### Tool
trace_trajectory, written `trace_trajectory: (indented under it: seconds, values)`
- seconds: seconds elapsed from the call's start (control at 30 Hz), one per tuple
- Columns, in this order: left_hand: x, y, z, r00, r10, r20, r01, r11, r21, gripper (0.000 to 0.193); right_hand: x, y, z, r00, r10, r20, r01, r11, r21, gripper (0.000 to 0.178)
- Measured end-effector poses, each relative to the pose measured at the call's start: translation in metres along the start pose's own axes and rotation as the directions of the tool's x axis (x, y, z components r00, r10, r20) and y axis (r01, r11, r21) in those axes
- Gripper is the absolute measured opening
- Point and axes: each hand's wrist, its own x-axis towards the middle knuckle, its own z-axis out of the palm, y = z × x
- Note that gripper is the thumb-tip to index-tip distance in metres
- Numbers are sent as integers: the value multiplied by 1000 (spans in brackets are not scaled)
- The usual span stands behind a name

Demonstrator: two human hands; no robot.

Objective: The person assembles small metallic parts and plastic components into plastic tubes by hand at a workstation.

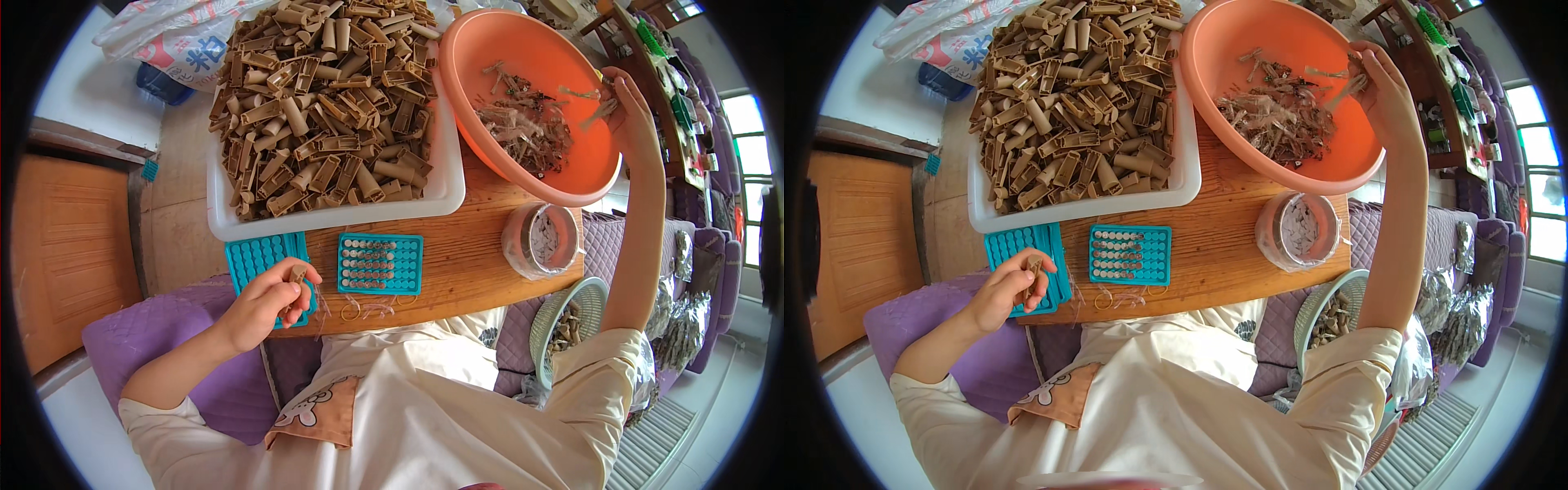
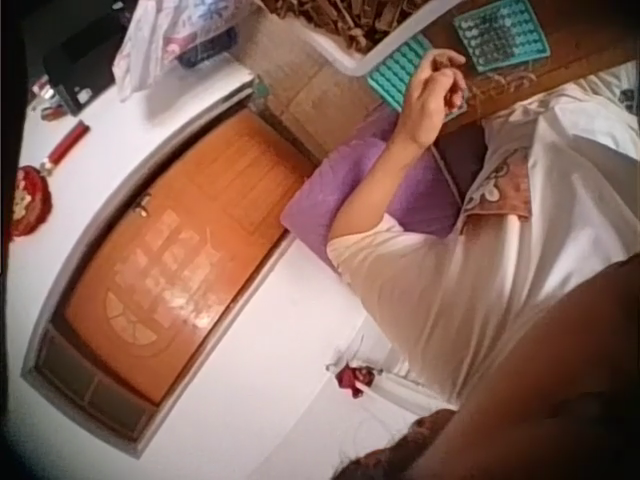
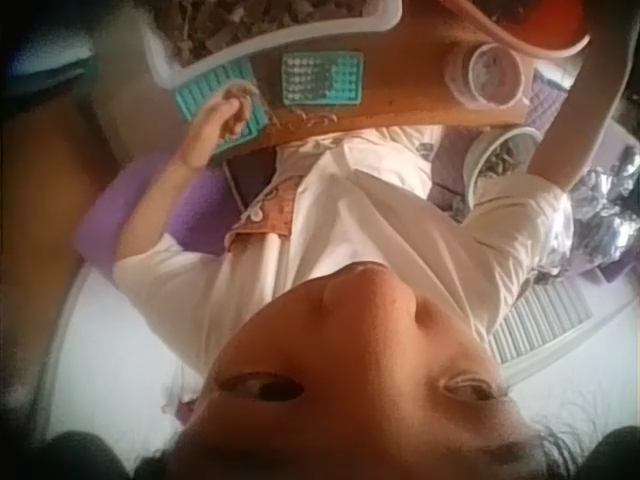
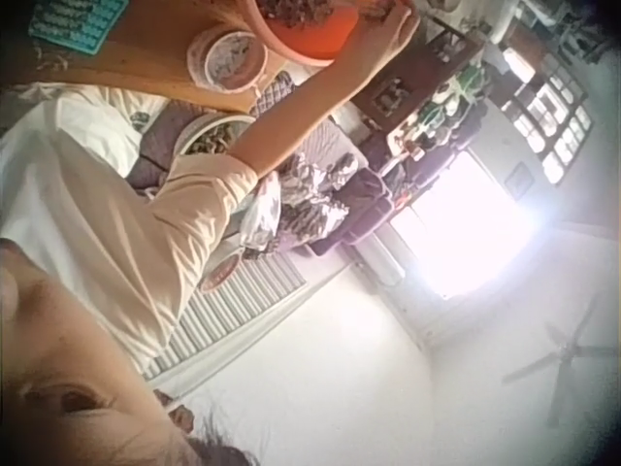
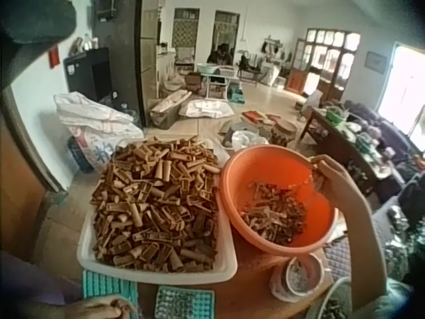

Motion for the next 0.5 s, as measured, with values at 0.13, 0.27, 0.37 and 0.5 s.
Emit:
trace_trajectory:
  seconds: [0.13,0.27,0.37,0.5]
  values:
    - [-1,-1,3,998,-38,47,36,999,38,21,-8,-4,21,999,-50,21,48,993,109,22]
    - [-1,-2,5,995,-46,88,38,995,96,19,-10,-4,26,991,-133,16,126,966,226,22]
    - [0,-6,6,995,-46,90,36,994,105,18,-7,-1,20,981,-160,107,124,951,284,25]
    - [0,-9,6,995,-43,90,33,993,113,18,-10,-1,27,973,-187,138,138,944,300,29]
